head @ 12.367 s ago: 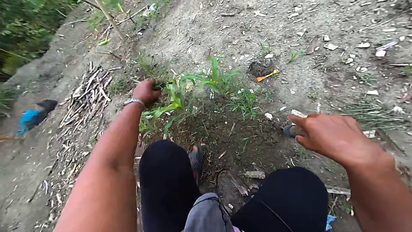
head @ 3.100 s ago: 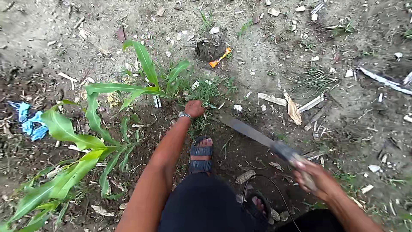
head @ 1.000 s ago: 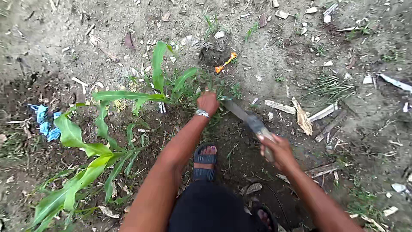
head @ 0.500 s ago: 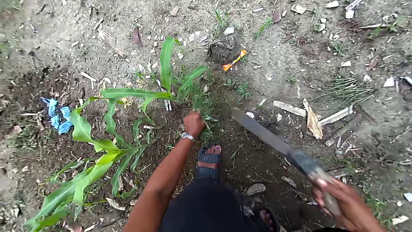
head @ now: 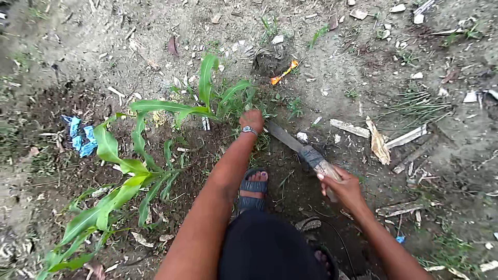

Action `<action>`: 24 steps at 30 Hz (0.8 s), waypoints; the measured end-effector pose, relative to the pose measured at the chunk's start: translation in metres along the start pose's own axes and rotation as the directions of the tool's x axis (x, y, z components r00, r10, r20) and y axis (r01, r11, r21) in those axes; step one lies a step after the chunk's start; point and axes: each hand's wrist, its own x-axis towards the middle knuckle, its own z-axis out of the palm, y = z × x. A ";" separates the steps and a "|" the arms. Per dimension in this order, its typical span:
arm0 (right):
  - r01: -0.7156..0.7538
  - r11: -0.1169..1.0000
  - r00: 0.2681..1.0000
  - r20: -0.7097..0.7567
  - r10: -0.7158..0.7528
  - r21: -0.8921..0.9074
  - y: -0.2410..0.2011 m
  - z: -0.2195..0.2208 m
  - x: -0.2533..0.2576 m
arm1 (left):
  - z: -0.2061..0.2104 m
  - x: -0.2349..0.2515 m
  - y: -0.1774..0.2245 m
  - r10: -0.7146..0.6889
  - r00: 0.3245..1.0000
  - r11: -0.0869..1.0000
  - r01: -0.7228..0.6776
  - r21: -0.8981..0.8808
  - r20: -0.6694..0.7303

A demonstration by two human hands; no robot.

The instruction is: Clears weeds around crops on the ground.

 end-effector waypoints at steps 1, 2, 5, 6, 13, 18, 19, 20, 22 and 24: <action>0.169 0.961 0.985 0.019 -0.169 -0.217 -0.005 -0.006 -0.005 | -0.001 0.000 -0.006 0.008 1.000 1.000 -0.008 -0.023 0.005; 0.331 0.853 0.941 0.075 -0.330 -0.403 -0.008 -0.014 -0.010 | -0.001 -0.001 -0.012 0.023 1.000 0.999 -0.022 -0.037 0.018; 0.430 0.744 0.891 0.108 -0.440 -0.512 -0.025 -0.043 -0.041 | 0.015 -0.024 -0.035 0.110 0.993 0.993 -0.108 -0.051 0.033; 0.325 0.838 0.941 0.059 -0.334 -0.439 -0.033 -0.055 -0.057 | 0.027 -0.035 -0.043 0.137 0.990 0.989 -0.135 -0.063 0.029; -0.219 0.958 0.975 0.064 0.211 0.187 -0.029 -0.025 -0.019 | 0.029 -0.061 -0.083 0.043 0.995 0.980 -0.060 -0.191 -0.092; -0.070 0.991 0.993 0.100 0.059 0.112 -0.033 0.101 0.066 | -0.023 0.004 -0.065 0.222 0.958 0.975 -0.221 0.024 -0.179; -0.067 0.993 0.992 0.111 0.055 0.101 -0.034 0.103 0.062 | -0.025 0.014 -0.067 0.191 0.971 0.981 -0.183 0.070 -0.145; -0.090 0.991 0.989 0.127 0.077 0.101 -0.034 0.098 0.060 | -0.025 0.023 -0.069 0.148 0.982 0.986 -0.136 0.096 -0.122; -0.187 0.969 0.977 0.136 0.166 0.161 -0.030 0.067 0.052 | -0.025 0.028 -0.070 0.059 0.996 0.990 -0.049 0.135 -0.073; -0.255 0.942 0.965 0.114 0.235 0.220 -0.024 0.024 0.036 | -0.025 0.023 -0.069 -0.043 0.999 0.989 0.045 0.141 -0.016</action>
